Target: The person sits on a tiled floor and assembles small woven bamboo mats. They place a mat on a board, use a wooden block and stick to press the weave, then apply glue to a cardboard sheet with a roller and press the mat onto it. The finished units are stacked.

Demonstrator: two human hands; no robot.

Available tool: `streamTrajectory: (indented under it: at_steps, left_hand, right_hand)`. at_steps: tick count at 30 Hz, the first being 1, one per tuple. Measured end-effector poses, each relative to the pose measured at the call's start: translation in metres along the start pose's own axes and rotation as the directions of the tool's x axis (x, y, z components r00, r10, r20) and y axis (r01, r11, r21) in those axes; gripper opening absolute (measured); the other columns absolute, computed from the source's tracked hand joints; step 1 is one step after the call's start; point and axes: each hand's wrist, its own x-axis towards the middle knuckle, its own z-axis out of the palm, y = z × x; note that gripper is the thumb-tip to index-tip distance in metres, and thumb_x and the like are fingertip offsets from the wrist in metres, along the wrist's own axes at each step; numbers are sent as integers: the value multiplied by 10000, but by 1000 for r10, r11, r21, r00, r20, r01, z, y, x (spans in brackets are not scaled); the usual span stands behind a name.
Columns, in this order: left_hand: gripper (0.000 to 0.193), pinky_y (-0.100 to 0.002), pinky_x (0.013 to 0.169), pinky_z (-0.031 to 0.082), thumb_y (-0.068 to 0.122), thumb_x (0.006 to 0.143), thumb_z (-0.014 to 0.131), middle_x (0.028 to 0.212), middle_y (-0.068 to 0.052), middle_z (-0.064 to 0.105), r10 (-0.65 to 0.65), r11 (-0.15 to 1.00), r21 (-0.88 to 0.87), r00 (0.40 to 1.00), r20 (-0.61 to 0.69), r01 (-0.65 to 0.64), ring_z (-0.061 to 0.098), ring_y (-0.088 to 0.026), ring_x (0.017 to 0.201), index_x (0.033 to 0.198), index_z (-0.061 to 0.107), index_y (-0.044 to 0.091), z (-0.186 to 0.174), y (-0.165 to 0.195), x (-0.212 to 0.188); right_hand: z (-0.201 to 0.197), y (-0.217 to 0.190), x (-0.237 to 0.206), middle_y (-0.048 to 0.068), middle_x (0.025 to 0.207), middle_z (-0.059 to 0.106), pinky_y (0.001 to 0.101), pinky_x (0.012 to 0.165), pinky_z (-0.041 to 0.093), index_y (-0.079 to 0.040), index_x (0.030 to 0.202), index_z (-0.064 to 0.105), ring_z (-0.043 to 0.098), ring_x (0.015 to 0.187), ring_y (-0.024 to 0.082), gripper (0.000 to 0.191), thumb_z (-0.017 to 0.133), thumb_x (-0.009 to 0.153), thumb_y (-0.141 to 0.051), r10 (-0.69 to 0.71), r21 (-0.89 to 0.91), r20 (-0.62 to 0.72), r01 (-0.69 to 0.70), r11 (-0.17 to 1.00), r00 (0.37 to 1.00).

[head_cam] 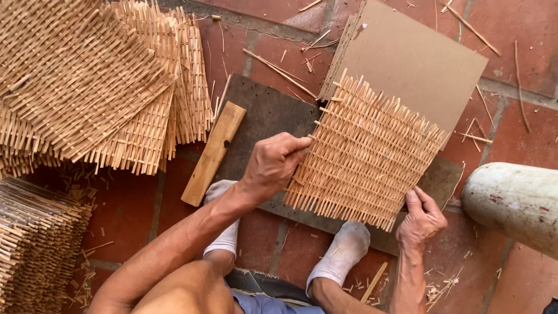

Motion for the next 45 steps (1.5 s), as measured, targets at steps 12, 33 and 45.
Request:
streamTrajectory:
  at_steps: [12, 33, 45]
  left_hand:
    - [261, -285, 779, 652, 168, 915, 729, 1016, -130, 801, -394, 903, -129, 910, 124, 409, 782, -167, 873, 1125, 766, 18, -6, -16, 2]
    - [189, -306, 904, 680, 16, 1028, 739, 1081, -146, 755, -88, 929, -361, 906, -413, -75, 758, -188, 986, 1211, 723, -28, -167, 81, 4]
    - [226, -318, 844, 649, -87, 864, 763, 1051, -154, 776, -234, 966, -249, 171, -957, -74, 761, -202, 904, 1085, 743, -46, -414, 59, -296]
  right_hand:
    - [-6, -39, 7, 123, 1041, 751, 252, 845, 605, 71, 1172, 743, 709, 906, 142, 213, 787, 967, 37, 98, 48, 76, -101, 994, 992]
    - [97, -289, 81, 110, 965, 727, 258, 747, 586, 47, 1157, 737, 692, 817, 150, 114, 742, 1043, 50, -420, 207, 321, 370, 906, 849]
    - [465, -466, -119, 81, 941, 765, 272, 665, 576, -38, 1081, 788, 703, 794, 139, 100, 754, 987, -35, -581, 596, 799, -81, 799, 155]
